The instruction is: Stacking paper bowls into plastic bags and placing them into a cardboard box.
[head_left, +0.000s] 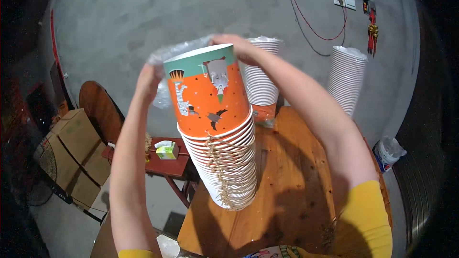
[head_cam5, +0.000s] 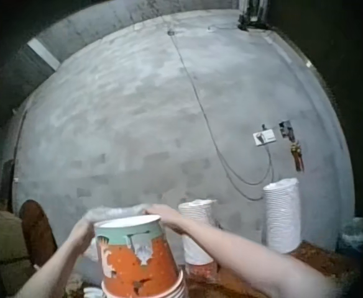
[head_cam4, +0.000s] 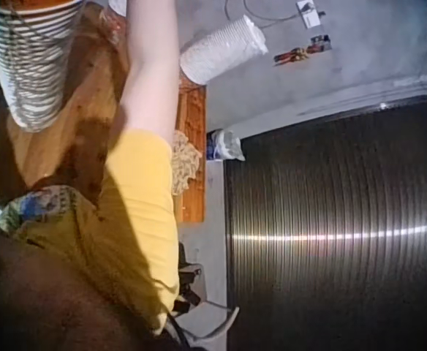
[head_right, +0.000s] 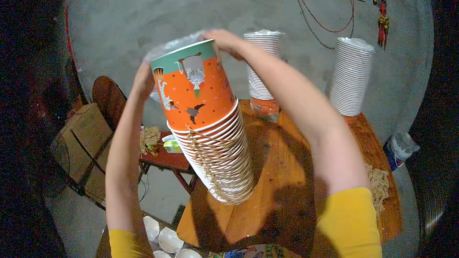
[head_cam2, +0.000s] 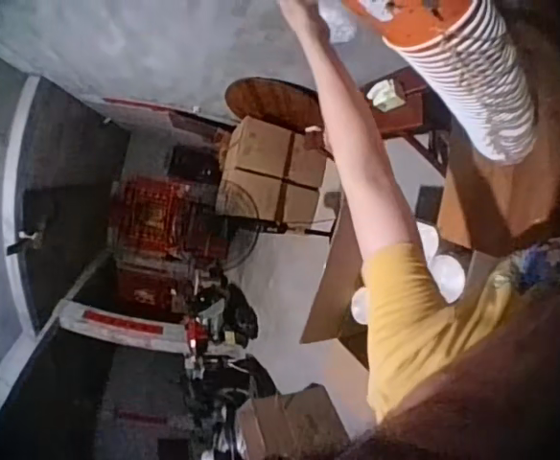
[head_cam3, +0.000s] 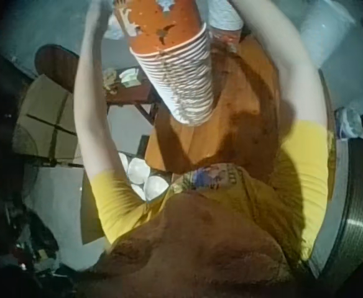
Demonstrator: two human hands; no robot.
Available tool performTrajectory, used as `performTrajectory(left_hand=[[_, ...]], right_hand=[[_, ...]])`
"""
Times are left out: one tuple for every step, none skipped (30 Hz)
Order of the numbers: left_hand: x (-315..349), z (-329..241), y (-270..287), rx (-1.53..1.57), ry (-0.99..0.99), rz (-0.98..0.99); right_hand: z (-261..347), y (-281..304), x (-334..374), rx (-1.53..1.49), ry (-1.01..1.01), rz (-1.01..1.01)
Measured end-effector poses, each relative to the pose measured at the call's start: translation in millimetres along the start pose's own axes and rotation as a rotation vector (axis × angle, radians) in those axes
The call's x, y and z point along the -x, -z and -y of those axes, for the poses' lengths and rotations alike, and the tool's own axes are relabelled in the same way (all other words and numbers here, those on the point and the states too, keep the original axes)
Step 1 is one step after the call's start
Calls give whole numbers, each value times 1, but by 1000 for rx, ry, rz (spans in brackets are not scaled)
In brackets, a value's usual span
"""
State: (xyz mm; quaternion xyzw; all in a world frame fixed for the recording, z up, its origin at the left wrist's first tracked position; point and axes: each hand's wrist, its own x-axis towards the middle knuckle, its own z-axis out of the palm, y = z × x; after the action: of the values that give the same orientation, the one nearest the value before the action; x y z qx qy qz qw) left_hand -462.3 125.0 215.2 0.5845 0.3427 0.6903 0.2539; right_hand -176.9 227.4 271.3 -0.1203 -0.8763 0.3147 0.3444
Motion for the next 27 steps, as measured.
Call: performTrajectory(left_hand=[[19,15,-34,-35,107,-113],[29,30,16,-60,110,-27],[43,33,-48,-103,173,-91],[58,23,-56,-113,170,-100],[66,19,-63,-23,194,-140],[70,15,-66,67,217,-180],[63,8,-69,144,225,-217],[59,-6,-66,108,132,-181],[56,-20,-60,70,45,-148],[57,-38,-73,46,-72,-176],[58,-56,-79,-46,-170,-129],[65,-75,-77,-161,-263,-95],[74,-86,-89,-200,-298,-146],[85,-92,-103,-323,-397,-90],[99,-93,-111,-458,-492,-41],[110,-86,-114,-580,-522,-40],[120,-69,-120,-658,-662,-150],[131,-59,-112,-904,-807,-96],[141,-49,-103,-1138,-953,-35],[154,-39,-94,-1156,-913,-29],[164,-26,-88,-1166,-877,-24],[171,-6,-77,-1084,-799,-47],[177,7,-70,-1005,-722,-68],[186,6,-73,-1155,-807,-48],[191,21,-70,-1195,-781,-59],[198,31,-62,-1256,-748,-73],[204,29,-74,-1305,-863,-91]], right_hand=[[-33,-4,17,90,-22,-134],[-39,-29,22,-108,-8,-109],[-69,-15,45,-226,-75,-137],[-61,-24,53,-234,-66,-130],[-46,-27,65,-273,-136,-175],[-37,-27,71,-312,-206,-218],[-58,-14,57,-287,-249,-178],[-44,-9,54,-282,-219,-188],[-23,-7,54,-281,-194,-195],[-3,1,59,-270,-163,-175],[19,10,67,-251,-131,-164],[37,4,72,-243,13,-231],[45,1,78,-220,151,-307],[39,4,85,-210,324,-369],[35,1,96,-213,321,-368],[31,-3,113,-61,345,-430],[32,-10,130,88,374,-488],[23,-16,144,295,461,-537],[11,-22,157,516,540,-585],[-3,-32,167,562,556,-600],[-13,-39,177,616,571,-615],[-16,-48,187,638,534,-570],[-22,-56,190,701,569,-595],[-28,-59,196,783,600,-621],[-34,-62,203,828,585,-616],[-39,-70,207,855,575,-637],[-45,-74,213,893,553,-657]])
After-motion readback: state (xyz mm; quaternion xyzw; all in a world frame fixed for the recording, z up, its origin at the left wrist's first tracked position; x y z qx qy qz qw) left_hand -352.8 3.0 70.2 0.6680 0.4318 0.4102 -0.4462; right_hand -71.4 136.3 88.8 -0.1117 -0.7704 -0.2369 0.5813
